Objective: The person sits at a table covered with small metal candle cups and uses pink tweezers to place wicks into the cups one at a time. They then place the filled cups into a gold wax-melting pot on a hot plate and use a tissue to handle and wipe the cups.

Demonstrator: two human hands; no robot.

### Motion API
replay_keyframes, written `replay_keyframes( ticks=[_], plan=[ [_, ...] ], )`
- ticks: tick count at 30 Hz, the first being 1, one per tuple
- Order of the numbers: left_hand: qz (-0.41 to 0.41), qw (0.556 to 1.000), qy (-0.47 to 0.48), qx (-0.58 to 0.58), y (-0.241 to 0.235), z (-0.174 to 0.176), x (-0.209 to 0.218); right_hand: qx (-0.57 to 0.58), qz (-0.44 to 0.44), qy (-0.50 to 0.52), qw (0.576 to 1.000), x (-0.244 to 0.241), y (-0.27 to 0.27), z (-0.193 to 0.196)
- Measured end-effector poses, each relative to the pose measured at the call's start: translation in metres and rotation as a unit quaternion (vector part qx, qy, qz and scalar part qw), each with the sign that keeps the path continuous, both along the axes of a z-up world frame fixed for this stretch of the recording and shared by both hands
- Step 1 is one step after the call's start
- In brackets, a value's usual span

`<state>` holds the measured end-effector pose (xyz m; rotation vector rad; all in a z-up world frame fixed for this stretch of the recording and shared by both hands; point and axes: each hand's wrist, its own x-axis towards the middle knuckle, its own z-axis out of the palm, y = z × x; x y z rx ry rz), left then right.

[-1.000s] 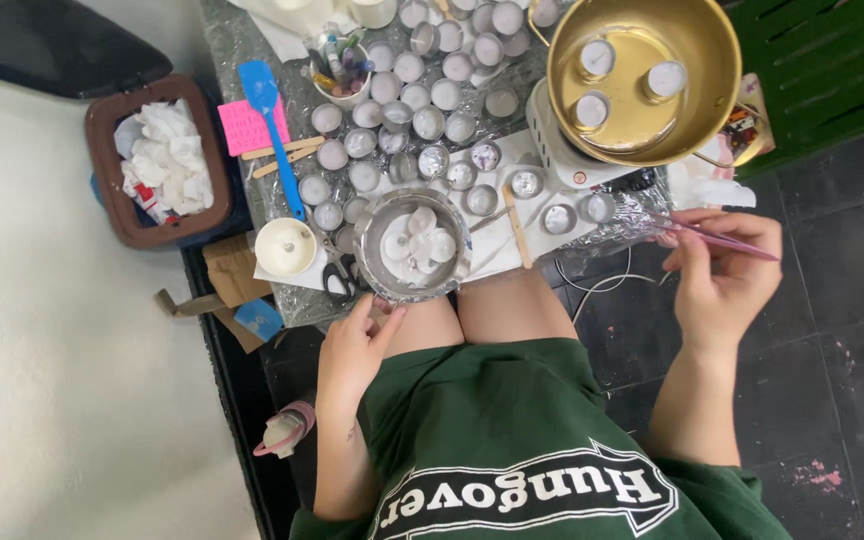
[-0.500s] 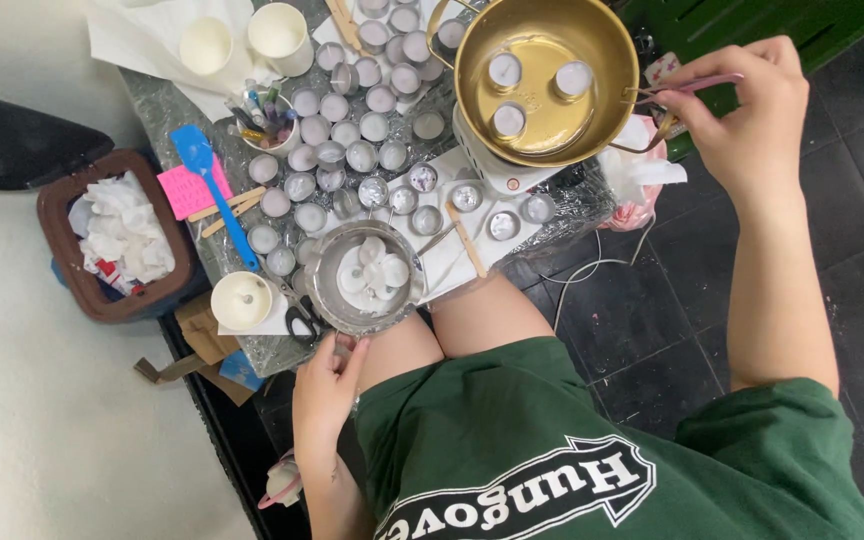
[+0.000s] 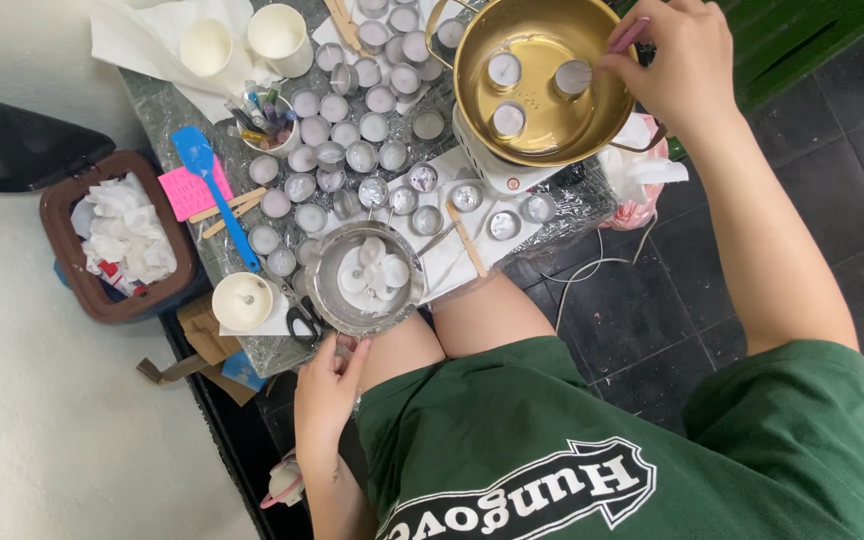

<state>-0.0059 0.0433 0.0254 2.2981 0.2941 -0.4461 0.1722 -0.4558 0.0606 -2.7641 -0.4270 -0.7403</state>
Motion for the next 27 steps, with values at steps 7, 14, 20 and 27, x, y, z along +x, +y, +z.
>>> replay_keyframes(
  ticks=[7, 14, 20, 27],
  plan=[
    [-0.004, 1.0, -0.005, -0.004, 0.0, 0.0, 0.0, -0.013, 0.009, -0.007, 1.0, 0.004, 0.003, -0.001],
    [0.005, 1.0, 0.004, -0.006, -0.001, 0.004, 0.001, -0.025, 0.013, 0.007, 1.0, 0.011, 0.005, -0.005],
    [0.0, 1.0, -0.009, -0.009, 0.002, -0.002, 0.0, -0.065, 0.009, -0.014, 0.998, 0.013, 0.007, -0.005],
    [0.0, 1.0, 0.003, -0.006, 0.002, -0.003, 0.0, -0.059, 0.014, 0.018, 0.998, 0.017, 0.005, -0.009]
  ],
)
